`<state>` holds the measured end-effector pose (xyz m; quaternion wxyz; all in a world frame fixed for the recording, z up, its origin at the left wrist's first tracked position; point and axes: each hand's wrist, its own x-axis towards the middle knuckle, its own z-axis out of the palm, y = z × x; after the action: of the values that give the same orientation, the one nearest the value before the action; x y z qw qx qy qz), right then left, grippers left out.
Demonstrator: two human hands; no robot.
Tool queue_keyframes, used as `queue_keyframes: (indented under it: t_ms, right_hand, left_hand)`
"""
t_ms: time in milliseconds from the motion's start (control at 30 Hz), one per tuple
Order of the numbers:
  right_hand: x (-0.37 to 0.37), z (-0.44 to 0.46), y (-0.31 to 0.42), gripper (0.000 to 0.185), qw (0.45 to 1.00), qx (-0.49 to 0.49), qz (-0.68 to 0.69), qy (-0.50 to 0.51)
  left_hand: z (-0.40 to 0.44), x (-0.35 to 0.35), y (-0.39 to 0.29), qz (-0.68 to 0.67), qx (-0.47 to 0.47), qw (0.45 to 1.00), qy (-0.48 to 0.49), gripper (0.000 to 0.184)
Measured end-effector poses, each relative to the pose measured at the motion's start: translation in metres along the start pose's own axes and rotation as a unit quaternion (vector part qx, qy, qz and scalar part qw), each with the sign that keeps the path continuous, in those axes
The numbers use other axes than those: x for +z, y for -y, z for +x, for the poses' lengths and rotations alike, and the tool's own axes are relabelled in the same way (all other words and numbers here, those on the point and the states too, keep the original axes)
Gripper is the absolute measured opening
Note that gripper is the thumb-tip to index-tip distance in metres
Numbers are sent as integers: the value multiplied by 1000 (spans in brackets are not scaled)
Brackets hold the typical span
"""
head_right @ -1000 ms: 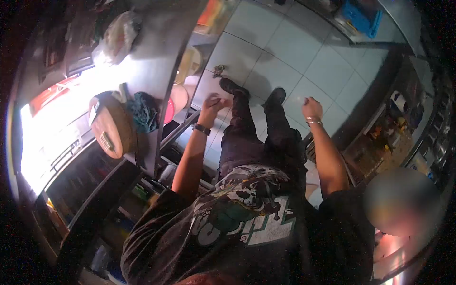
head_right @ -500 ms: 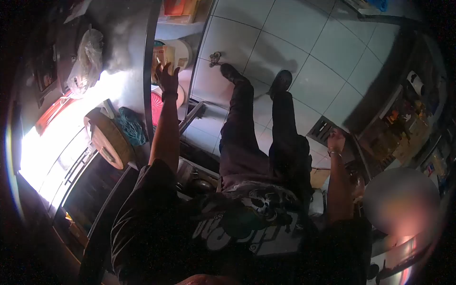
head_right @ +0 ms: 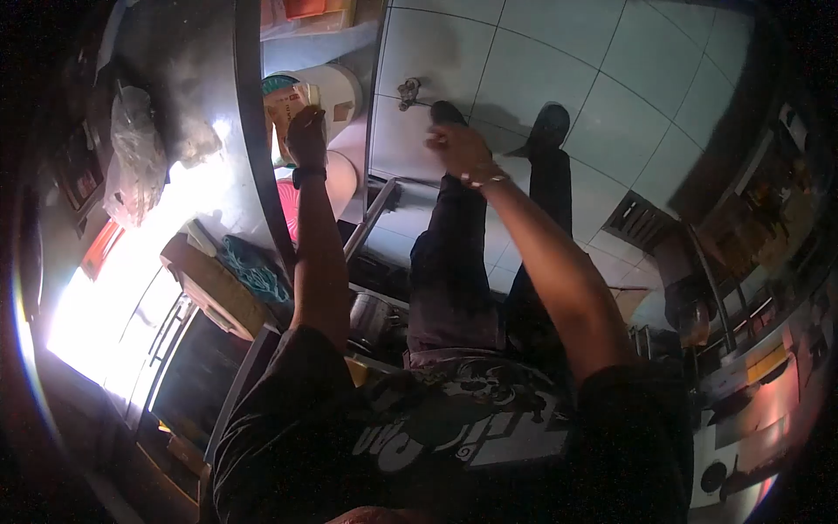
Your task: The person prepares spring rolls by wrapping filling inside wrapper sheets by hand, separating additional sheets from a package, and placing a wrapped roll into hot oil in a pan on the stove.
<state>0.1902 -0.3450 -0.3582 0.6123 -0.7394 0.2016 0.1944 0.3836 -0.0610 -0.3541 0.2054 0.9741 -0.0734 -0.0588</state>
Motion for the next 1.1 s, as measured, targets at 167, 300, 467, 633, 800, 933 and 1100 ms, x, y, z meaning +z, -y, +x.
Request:
queue_keyframes:
  t_ms: [167,300,467,633,800,933,1100]
  right_hand:
    - [81,64,51,27,995,-76,66,6]
    - [131,102,67,31,994,-82,41,-53]
    - [156,132,90,27,993,-12,104,-60]
    - [169,140,98,30,987,-13,140,-76]
    - [176,129,101,28,978,-22,192,-82]
    - [179,122,106,26,951,-8,291,-108]
    - [212,142,85,33,938,-271,-4,-216]
  left_hand:
    - [-2,-5,8,46,70,996,6,21]
    - [-4,-11,1,-10,26,999,22,19]
    - [-9,-6,6,-21,19,1000,1,16]
    - [-18,-9,-1,-23,30,999,-27,14]
    - [-25,-18,-14,-70,48,993,-88,15]
    - [-23,-22,-22,72,-31,993,-88,15]
    - [-11,-27,-7,85,3,991,-107,17]
